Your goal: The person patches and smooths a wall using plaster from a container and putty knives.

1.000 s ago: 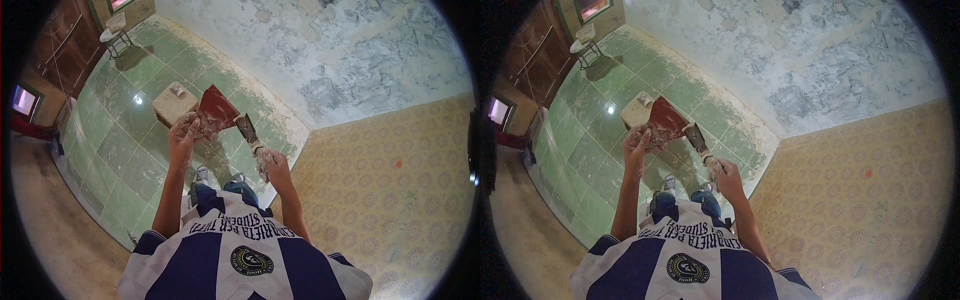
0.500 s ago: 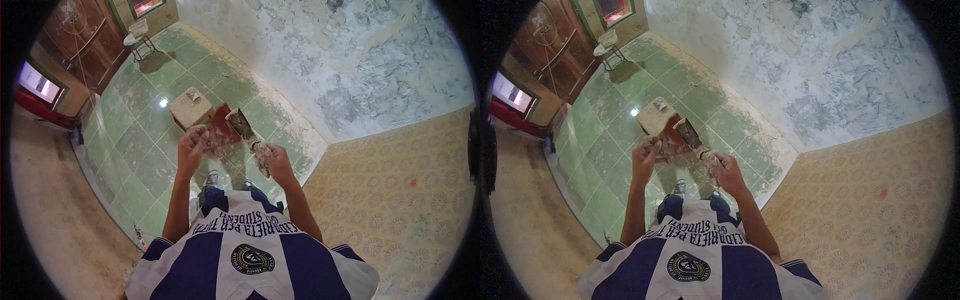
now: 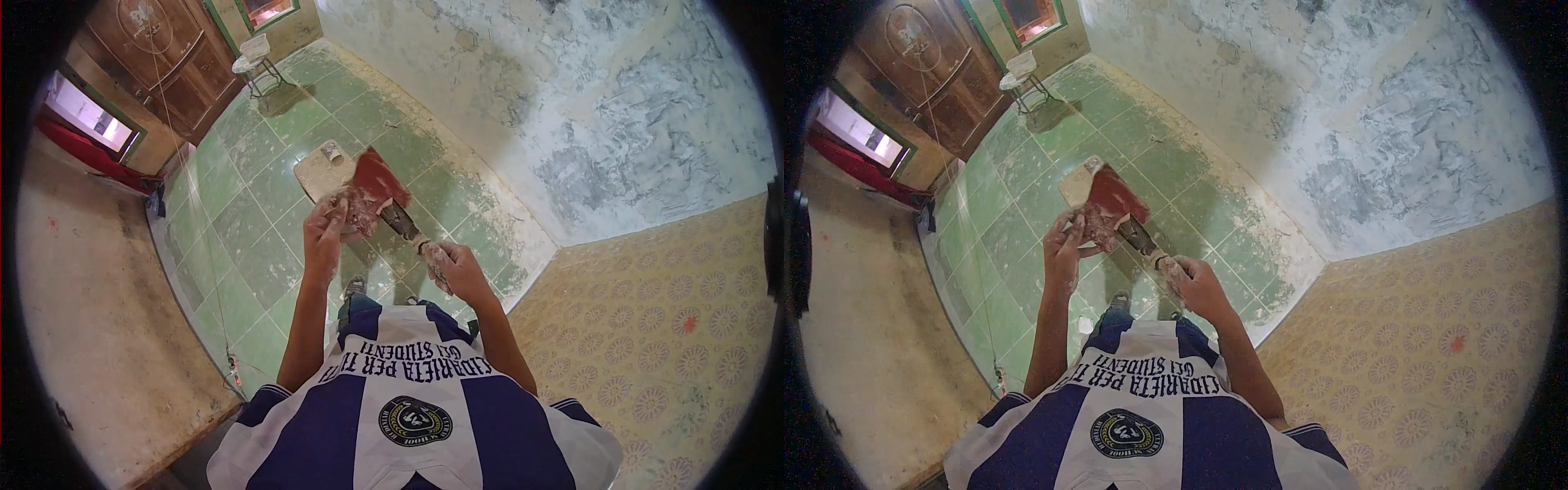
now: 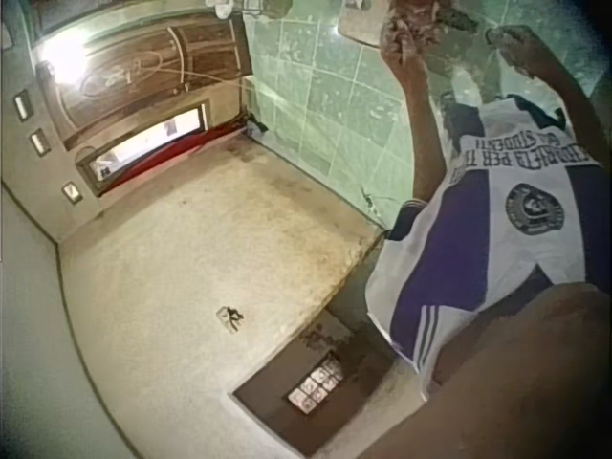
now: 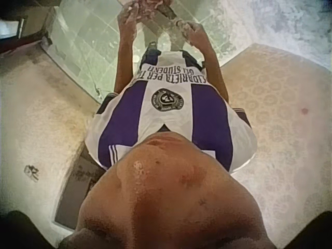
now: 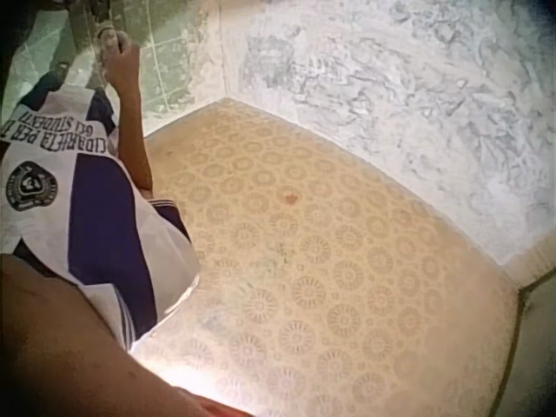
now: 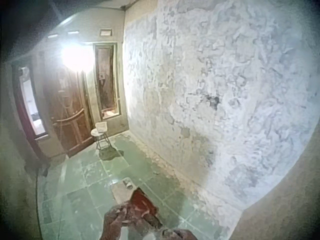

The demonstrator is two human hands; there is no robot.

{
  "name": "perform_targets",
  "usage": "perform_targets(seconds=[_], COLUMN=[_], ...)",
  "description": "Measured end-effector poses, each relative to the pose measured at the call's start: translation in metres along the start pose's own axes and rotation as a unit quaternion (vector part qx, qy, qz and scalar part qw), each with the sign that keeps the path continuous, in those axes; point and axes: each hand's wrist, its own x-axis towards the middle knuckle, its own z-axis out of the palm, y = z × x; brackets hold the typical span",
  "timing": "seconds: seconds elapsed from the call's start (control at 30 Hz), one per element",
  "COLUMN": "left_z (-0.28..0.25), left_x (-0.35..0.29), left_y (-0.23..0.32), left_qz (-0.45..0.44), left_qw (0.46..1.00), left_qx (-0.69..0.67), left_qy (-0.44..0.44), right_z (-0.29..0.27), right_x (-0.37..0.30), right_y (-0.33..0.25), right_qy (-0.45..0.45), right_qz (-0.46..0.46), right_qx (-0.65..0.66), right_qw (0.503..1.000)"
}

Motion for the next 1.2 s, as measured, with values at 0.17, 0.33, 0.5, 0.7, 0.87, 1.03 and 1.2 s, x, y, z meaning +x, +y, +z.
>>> perform_targets(seconds=[0.17, 0.33, 0.5, 0.7, 0.87, 1.03, 1.2], left_z=[0.026, 0.030, 0.043, 0.040, 0.037, 0.020, -0.001], left_x=[-0.027, -0.039, -0.056, -0.069, -0.082, -0.090, -0.091], left_y=[0.000, -0.015, -0.012, -0.010, -0.016, -0.018, -0.014], left_qz=[-0.003, 0.105, 0.011, 0.005, -0.006, -0.026, -0.034], left_qw=[0.992, 0.983, 0.999, 0.999, 0.998, 0.998, 0.991], left_qx=[0.070, 0.140, 0.026, 0.013, 0.061, 0.039, 0.055], left_qy=[-0.106, -0.057, 0.042, 0.052, -0.006, 0.051, 0.113], right_z=[-0.012, -0.018, -0.033, -0.035, -0.020, -0.013, -0.010], right_x=[-0.010, -0.018, -0.024, -0.032, -0.036, -0.034, -0.020], right_y=[0.004, -0.002, 0.014, 0.041, 0.031, 0.030, 0.061], right_qy=[-0.024, -0.042, -0.031, -0.045, -0.090, -0.098, -0.091], right_qz=[-0.016, -0.024, -0.073, -0.067, -0.025, 0.002, 0.013], right_qx=[0.012, 0.056, 0.053, 0.020, 0.008, 0.013, 0.046], right_qw=[1.000, 0.997, 0.995, 0.997, 0.996, 0.995, 0.995])
